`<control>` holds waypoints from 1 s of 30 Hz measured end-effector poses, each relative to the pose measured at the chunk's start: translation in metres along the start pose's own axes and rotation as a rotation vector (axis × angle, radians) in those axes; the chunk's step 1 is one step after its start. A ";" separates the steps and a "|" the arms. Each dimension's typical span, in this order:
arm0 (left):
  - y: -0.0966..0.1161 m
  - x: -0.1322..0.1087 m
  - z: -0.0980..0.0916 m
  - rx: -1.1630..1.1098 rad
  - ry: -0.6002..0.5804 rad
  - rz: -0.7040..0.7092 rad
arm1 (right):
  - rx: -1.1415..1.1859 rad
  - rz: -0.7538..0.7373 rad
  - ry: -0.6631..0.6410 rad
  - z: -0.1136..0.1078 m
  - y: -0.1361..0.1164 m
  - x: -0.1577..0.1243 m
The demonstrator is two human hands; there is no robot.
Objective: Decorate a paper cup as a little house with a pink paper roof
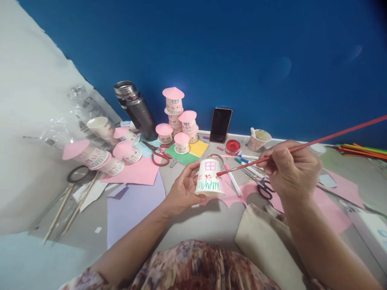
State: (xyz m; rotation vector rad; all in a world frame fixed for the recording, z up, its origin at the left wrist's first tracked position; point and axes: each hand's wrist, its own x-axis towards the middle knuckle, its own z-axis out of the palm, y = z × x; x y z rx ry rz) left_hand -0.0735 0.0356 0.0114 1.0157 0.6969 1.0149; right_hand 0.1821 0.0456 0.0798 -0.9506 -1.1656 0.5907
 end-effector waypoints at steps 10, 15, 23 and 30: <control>0.001 0.000 -0.002 -0.027 -0.011 -0.015 | -0.015 -0.010 0.001 -0.001 0.001 0.001; 0.003 -0.001 0.000 -0.012 -0.006 -0.029 | 0.003 0.005 0.019 0.000 0.000 0.001; 0.003 -0.002 -0.001 -0.013 -0.021 -0.031 | 0.007 0.033 -0.031 0.000 0.001 0.000; 0.003 -0.002 -0.001 -0.018 -0.010 -0.039 | 0.032 0.020 0.024 0.002 -0.002 0.002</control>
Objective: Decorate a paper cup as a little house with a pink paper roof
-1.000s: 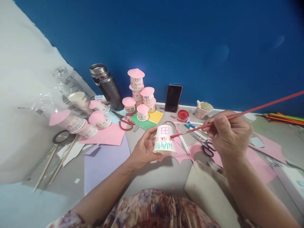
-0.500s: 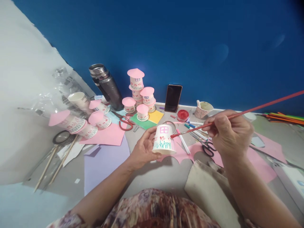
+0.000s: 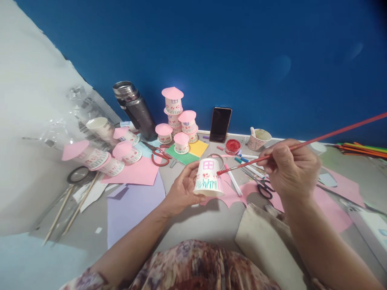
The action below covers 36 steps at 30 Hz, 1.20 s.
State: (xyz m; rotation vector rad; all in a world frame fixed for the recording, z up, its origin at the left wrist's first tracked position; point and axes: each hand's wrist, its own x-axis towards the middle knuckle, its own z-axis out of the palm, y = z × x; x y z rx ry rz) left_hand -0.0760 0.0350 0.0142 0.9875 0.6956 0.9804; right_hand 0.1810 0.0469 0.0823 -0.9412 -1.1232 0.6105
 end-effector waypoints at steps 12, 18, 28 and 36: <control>0.001 0.000 -0.001 0.025 -0.012 0.002 | -0.035 0.017 -0.042 -0.002 0.006 -0.001; 0.000 0.000 -0.001 0.018 -0.011 0.002 | -0.018 -0.008 0.018 0.000 0.001 0.001; -0.002 0.002 0.000 0.000 -0.033 0.011 | -0.049 -0.036 -0.083 -0.003 0.002 -0.002; -0.003 0.002 -0.001 0.004 -0.061 0.021 | -0.060 -0.118 -0.030 -0.006 0.001 0.001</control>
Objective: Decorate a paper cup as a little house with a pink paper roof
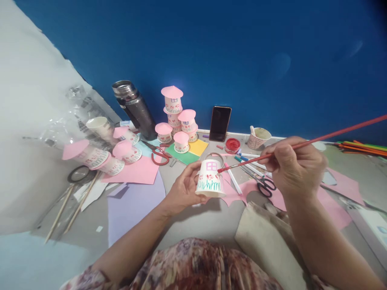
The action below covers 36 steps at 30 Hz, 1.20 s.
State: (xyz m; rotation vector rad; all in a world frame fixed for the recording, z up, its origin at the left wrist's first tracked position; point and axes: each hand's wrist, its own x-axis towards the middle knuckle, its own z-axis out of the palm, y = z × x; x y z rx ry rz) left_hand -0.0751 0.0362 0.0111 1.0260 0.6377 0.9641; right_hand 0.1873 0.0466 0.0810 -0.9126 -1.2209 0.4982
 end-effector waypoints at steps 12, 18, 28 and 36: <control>0.002 0.000 0.002 -0.006 0.004 0.005 | 0.013 -0.004 -0.083 -0.001 0.000 0.001; 0.003 0.000 0.003 -0.016 0.012 -0.018 | 0.026 -0.020 -0.051 -0.004 0.001 0.002; 0.004 0.000 0.003 -0.017 0.020 -0.020 | 0.017 -0.024 -0.088 -0.002 0.000 0.001; 0.004 0.000 0.002 -0.021 0.012 -0.017 | 0.025 -0.023 -0.047 -0.002 0.000 0.002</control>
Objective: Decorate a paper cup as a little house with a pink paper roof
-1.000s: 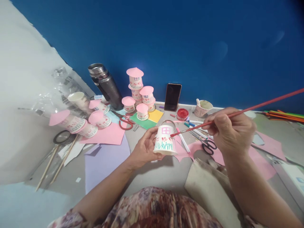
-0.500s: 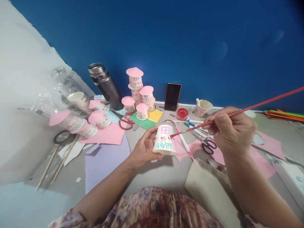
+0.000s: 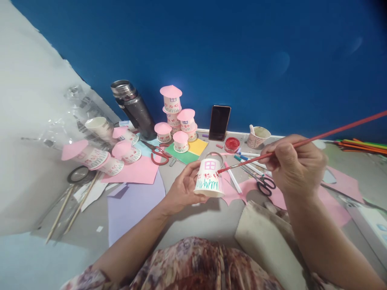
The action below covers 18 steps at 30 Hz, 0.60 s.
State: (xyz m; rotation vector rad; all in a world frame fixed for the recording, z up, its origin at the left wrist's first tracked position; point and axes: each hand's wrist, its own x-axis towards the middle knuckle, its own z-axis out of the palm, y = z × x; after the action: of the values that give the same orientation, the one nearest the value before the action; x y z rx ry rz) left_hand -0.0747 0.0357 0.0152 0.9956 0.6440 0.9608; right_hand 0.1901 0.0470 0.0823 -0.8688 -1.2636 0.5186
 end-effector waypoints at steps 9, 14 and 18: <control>0.002 0.001 0.002 -0.001 -0.005 -0.002 | -0.018 0.039 -0.008 0.001 0.000 -0.001; 0.001 0.000 0.000 0.000 -0.006 -0.004 | -0.028 0.038 0.015 -0.003 0.000 0.001; 0.000 0.000 -0.001 0.007 -0.013 0.010 | -0.023 0.036 -0.015 -0.002 -0.001 0.000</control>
State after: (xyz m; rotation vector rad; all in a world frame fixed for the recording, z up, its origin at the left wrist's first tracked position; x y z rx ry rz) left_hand -0.0752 0.0361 0.0146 1.0112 0.6329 0.9606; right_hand 0.1915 0.0460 0.0824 -0.9096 -1.2718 0.5407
